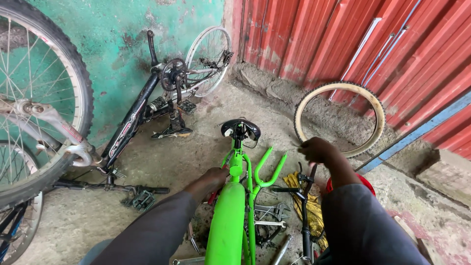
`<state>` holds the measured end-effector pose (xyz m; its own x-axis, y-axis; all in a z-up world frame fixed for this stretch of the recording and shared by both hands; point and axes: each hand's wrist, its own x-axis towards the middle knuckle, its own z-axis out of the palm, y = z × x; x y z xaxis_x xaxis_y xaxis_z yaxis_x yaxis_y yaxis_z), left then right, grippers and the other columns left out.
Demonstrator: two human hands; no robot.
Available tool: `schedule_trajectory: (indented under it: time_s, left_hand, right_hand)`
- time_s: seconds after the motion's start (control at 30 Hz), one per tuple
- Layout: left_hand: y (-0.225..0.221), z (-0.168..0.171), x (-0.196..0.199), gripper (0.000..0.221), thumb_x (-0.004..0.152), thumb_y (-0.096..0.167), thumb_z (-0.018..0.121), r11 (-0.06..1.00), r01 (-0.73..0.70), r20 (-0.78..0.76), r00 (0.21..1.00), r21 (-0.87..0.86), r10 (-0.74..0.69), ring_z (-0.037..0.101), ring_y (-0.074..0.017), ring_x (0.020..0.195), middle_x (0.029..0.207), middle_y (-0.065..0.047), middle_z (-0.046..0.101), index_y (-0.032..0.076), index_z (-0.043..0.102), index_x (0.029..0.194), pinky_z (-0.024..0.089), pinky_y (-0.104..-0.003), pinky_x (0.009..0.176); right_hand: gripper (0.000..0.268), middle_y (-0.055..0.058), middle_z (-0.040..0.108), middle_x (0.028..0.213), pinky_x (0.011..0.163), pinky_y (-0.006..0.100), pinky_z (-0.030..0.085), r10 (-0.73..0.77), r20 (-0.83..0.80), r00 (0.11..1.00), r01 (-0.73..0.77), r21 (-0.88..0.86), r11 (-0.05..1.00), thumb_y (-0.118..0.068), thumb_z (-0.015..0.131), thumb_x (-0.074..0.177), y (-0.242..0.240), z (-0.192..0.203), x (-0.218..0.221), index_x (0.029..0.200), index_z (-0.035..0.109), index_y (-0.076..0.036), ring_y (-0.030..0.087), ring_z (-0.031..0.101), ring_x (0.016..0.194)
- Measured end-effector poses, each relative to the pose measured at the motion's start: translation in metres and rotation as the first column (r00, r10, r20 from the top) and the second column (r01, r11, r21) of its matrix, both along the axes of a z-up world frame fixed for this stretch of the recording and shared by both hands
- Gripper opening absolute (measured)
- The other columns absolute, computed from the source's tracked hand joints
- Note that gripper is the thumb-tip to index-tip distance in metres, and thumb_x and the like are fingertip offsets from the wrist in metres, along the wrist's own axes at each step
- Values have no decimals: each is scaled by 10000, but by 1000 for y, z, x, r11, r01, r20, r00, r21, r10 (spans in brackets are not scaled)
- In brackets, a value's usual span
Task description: A person is repairing or assembling a green bicycle frame, including attaching the seat and using pliers to adjust components.
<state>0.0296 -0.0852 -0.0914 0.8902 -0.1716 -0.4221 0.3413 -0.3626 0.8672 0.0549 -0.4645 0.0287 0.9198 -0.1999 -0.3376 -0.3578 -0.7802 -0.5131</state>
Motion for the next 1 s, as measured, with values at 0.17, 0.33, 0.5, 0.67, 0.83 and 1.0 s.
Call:
schedule_trajectory:
  time_s: [0.17, 0.33, 0.5, 0.67, 0.83, 1.0]
  left_hand:
    - [1, -17, 13, 749, 942, 553, 502, 999, -41, -41, 998, -32, 39, 734, -359, 647, 885, -265, 689, -101, 643, 1277, 603, -454, 495]
    - [2, 11, -2, 860, 826, 649, 589, 979, 50, 10, 999, 196, -53, 603, -429, 1264, 1263, -288, 665, -79, 663, 1279, 503, -519, 1038]
    - [2, 59, -28, 766, 807, 405, 644, 982, 43, -32, 999, 186, -38, 588, -433, 1284, 1316, -310, 626, -122, 586, 1360, 529, -521, 1003]
    - [-1, 37, -15, 685, 735, 343, 650, 970, 47, -21, 999, 239, -44, 668, -423, 1152, 1193, -272, 680, -68, 667, 1283, 585, -518, 866]
    - [-3, 86, -45, 692, 764, 319, 617, 987, 18, -62, 998, 161, -9, 636, -441, 1196, 1246, -290, 657, -84, 627, 1327, 570, -523, 881]
    - [-5, 77, -39, 703, 755, 308, 585, 990, 29, -33, 999, 138, -25, 606, -474, 1239, 1274, -313, 645, -94, 626, 1330, 551, -555, 917]
  right_hand:
    - [437, 214, 666, 715, 432, 280, 626, 182, -160, 970, -168, 97, 981, -242, 565, 1044, 81, 23, -24, 1430, 585, -37, 259, 704, 521]
    - [380, 139, 712, 712, 474, 247, 611, 427, -231, 874, -472, -197, 860, -256, 601, 1016, 92, 1, 6, 1333, 651, -54, 198, 728, 538]
    - [385, 203, 723, 792, 574, 286, 596, 599, -349, 721, -692, -413, 592, -218, 586, 1027, 114, 22, -1, 1338, 607, 8, 226, 738, 616]
    - [420, 71, 729, 703, 654, 298, 593, 548, -309, 777, -630, -379, 678, -237, 817, 868, 109, -2, 7, 1257, 701, -128, 229, 758, 655]
    - [258, 88, 794, 925, 647, 321, 564, 632, -506, 586, -805, -447, 389, -245, 659, 977, 127, 17, -20, 1105, 726, -30, 212, 752, 733]
    - [179, 6, 774, 872, 798, 368, 602, 476, -287, 832, -538, -630, 560, -314, 676, 936, 81, -16, 25, 1052, 810, -288, 234, 767, 946]
